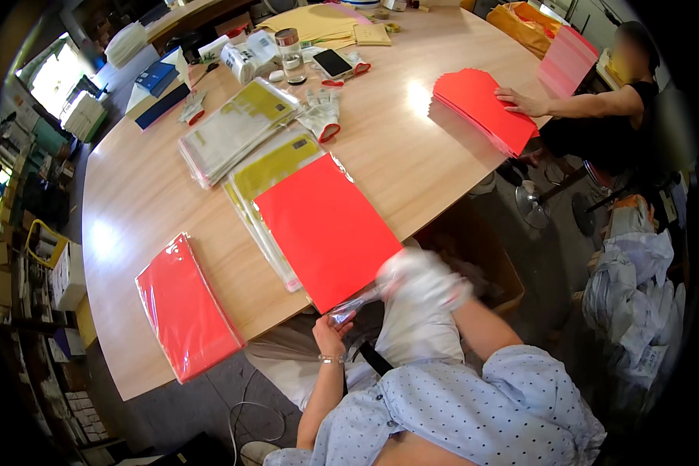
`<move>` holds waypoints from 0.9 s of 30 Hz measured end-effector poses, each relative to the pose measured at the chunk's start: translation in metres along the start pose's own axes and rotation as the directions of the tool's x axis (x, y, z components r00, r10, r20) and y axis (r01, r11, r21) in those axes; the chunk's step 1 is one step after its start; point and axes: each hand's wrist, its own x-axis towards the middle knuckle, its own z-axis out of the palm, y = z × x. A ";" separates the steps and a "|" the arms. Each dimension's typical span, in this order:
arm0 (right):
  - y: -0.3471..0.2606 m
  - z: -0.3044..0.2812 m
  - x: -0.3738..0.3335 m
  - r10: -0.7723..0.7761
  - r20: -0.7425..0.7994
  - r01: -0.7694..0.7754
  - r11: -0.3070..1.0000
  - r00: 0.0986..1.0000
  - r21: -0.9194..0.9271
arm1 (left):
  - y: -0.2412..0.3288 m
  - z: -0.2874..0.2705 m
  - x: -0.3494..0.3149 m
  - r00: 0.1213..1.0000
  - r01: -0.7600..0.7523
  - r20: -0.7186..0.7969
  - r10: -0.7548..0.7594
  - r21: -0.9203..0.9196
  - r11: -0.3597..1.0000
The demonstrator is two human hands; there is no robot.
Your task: The person sits at a table and repeatedly picks up red envelopes, places them into clear plastic sleeves, and stacks the packaged items. The person wears white gloves and handles the envelopes one by one, creating a growing pile of finished packages on the table.
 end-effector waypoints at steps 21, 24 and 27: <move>0.047 -0.046 -0.020 0.114 0.128 -0.103 0.991 0.985 -0.089 | 0.060 -0.022 -0.005 0.278 -0.833 0.811 0.515 0.471 -0.292; 0.045 -0.035 -0.007 0.258 0.048 -0.240 0.943 0.965 -0.229 | 0.044 -0.018 0.003 0.678 -0.671 0.498 0.541 0.719 0.179; 0.041 -0.011 -0.008 0.448 -0.103 -0.451 0.804 0.888 -0.388 | 0.027 -0.032 0.020 0.935 -0.350 0.174 0.309 0.600 0.719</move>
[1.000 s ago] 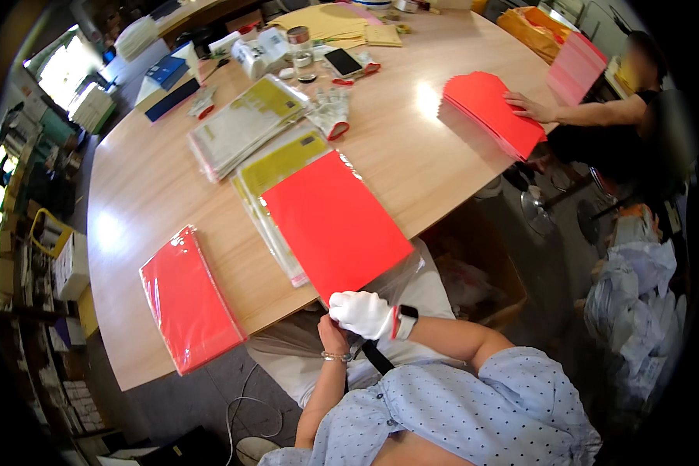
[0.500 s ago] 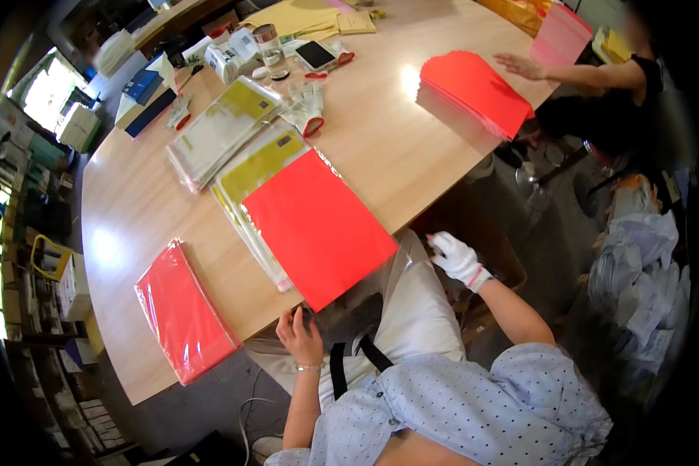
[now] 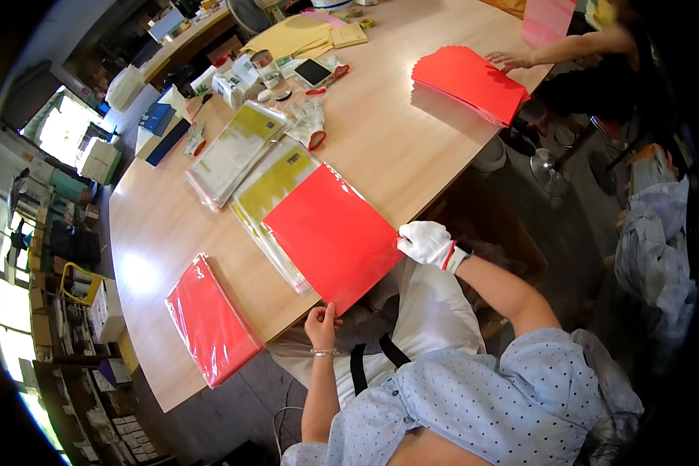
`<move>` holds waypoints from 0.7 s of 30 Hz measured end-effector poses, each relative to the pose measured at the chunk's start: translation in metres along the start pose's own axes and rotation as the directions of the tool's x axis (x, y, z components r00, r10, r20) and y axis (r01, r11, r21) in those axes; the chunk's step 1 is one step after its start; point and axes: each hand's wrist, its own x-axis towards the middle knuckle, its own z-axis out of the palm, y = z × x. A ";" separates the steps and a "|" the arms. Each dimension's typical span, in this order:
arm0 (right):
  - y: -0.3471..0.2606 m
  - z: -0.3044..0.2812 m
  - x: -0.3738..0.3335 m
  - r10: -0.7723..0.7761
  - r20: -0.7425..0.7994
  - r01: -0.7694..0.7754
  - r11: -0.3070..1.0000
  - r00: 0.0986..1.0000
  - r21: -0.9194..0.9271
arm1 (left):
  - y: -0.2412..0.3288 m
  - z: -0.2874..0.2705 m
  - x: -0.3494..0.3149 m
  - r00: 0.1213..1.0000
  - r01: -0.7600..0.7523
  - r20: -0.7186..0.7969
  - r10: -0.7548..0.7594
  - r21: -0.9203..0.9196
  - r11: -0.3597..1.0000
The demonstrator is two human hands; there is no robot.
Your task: The person sits at a table and repeatedly picks up red envelopes, places them into clear plastic sleeves, and stacks the packaged items. The person wears white gloves and handles the envelopes one by one, creating a growing pile of finished packages on the table.
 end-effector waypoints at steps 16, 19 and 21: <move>-0.139 0.092 -0.012 -0.346 -0.068 0.255 0.531 0.936 0.808 | 0.091 -0.166 -0.073 0.852 -0.422 -0.267 0.451 0.160 0.892; -0.251 0.112 0.009 -0.586 -0.104 0.490 0.553 0.804 0.673 | 0.067 -0.268 -0.068 0.799 -0.357 -0.490 0.349 0.080 0.931; -0.302 0.128 0.015 -0.652 0.029 0.495 0.603 0.758 0.625 | 0.010 -0.337 -0.052 0.766 -0.211 -0.452 0.457 0.494 0.843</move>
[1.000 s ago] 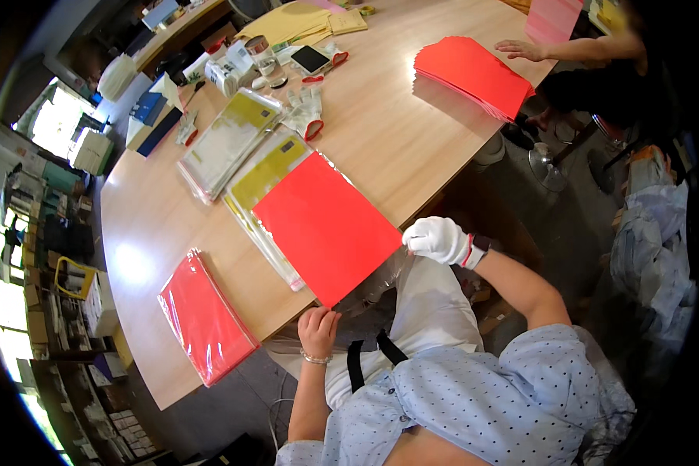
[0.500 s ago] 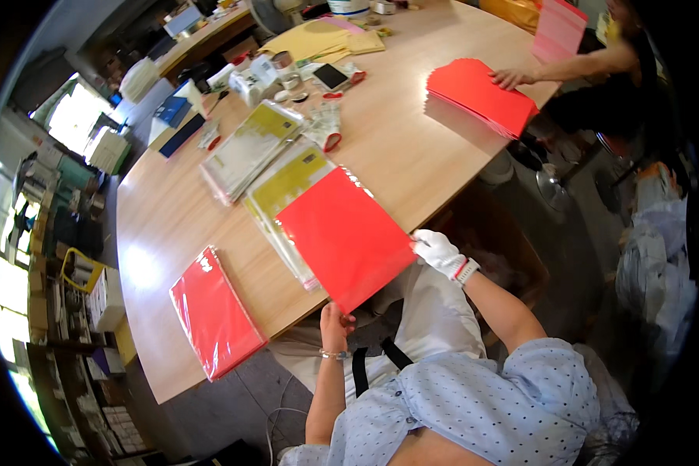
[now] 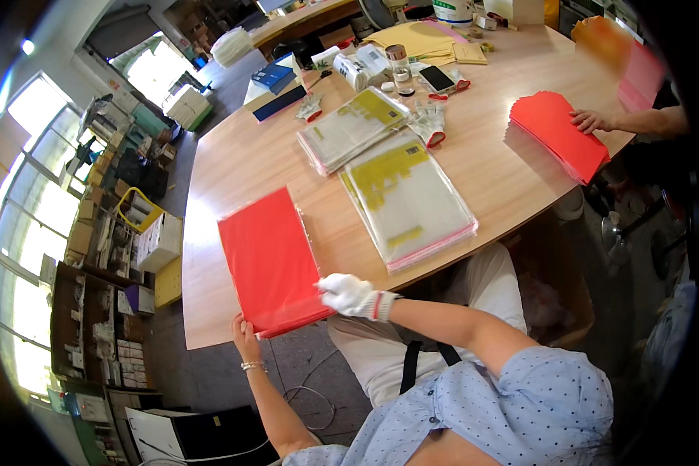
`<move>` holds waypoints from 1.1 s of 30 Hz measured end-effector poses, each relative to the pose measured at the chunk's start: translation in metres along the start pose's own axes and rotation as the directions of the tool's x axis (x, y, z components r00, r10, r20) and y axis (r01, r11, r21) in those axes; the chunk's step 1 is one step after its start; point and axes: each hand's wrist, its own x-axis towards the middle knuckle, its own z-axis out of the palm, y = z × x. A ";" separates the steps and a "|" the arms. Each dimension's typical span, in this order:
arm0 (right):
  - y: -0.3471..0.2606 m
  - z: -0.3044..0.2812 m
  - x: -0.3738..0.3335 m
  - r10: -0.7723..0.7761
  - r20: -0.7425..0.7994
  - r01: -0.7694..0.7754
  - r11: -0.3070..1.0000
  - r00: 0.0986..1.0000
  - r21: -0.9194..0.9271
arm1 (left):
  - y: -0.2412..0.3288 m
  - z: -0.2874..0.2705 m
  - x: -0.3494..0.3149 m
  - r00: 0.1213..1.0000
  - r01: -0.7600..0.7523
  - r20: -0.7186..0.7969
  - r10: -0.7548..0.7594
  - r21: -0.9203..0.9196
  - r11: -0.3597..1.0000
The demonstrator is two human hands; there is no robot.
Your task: The person sits at a table and repeatedly picks up red envelopes, places them into clear plastic sleeves, and stacks the packaged items. The person wears white gloves and handles the envelopes one by one, creating a growing pile of finished packages on the table.
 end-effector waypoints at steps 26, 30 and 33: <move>0.135 -0.489 -0.221 0.047 -0.841 -0.551 0.775 0.538 -0.309 | 0.070 0.089 0.028 0.965 -0.253 0.131 0.225 0.679 0.689; 0.167 -0.585 -0.229 0.154 -0.947 -0.919 0.329 0.280 -0.218 | 0.108 0.084 0.017 0.902 -0.397 0.128 0.413 0.625 0.672; 0.190 -0.609 -0.224 0.316 -0.930 -0.965 0.234 0.189 -0.116 | 0.151 0.088 0.015 0.866 -0.478 0.143 0.479 0.515 0.711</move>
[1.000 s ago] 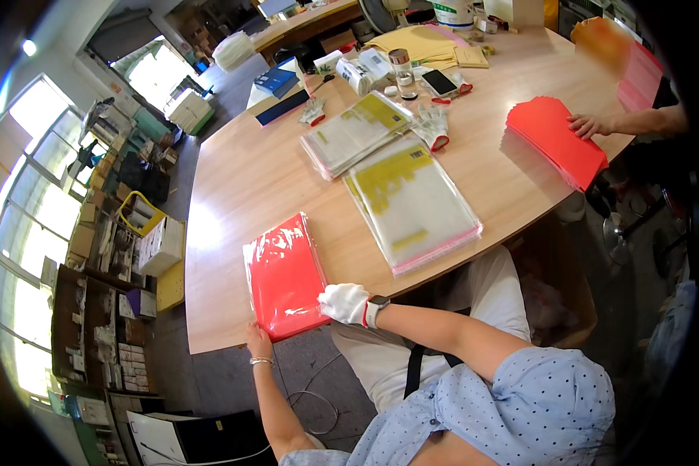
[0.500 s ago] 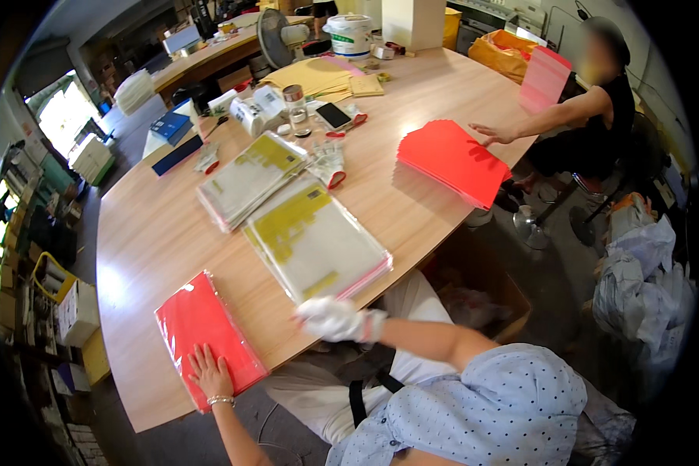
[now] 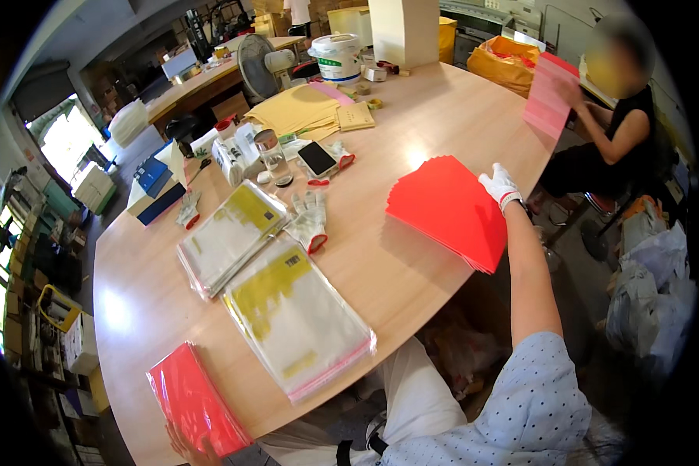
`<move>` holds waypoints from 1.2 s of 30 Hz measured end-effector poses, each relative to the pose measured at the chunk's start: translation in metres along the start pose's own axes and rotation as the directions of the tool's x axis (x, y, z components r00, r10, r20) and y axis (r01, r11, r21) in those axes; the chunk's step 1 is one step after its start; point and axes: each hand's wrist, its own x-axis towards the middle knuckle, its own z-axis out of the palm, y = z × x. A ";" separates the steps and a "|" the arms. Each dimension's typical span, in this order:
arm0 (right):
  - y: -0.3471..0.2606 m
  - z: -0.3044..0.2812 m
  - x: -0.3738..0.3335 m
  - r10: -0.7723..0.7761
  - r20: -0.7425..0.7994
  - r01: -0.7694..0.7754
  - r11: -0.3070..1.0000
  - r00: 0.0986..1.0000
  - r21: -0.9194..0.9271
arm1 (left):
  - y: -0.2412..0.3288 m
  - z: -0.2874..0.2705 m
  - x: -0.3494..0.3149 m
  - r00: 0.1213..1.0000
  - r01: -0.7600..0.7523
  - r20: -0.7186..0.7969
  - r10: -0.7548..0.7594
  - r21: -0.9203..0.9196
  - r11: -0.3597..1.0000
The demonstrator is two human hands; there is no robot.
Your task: The person sits at a table and repeatedly picks up red envelopes, places them into clear plastic sleeves, and stacks the packaged items. The person wears white gloves and handles the envelopes one by one, creating a growing pile of finished packages on the table.
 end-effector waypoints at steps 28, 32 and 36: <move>-0.036 0.021 -0.080 -0.072 -0.067 0.070 0.997 0.995 -0.043 | 0.092 0.010 -0.030 0.975 0.058 0.217 0.041 -0.433 0.899; -0.043 -0.013 -0.160 -0.549 -0.198 0.583 0.786 0.812 0.207 | 0.097 -0.006 -0.065 0.811 0.584 0.494 -0.312 -0.664 0.467; -0.034 -0.053 -0.251 -0.883 0.166 0.795 0.468 0.439 0.385 | 0.102 -0.001 -0.065 0.973 0.190 0.221 -0.072 -0.575 0.796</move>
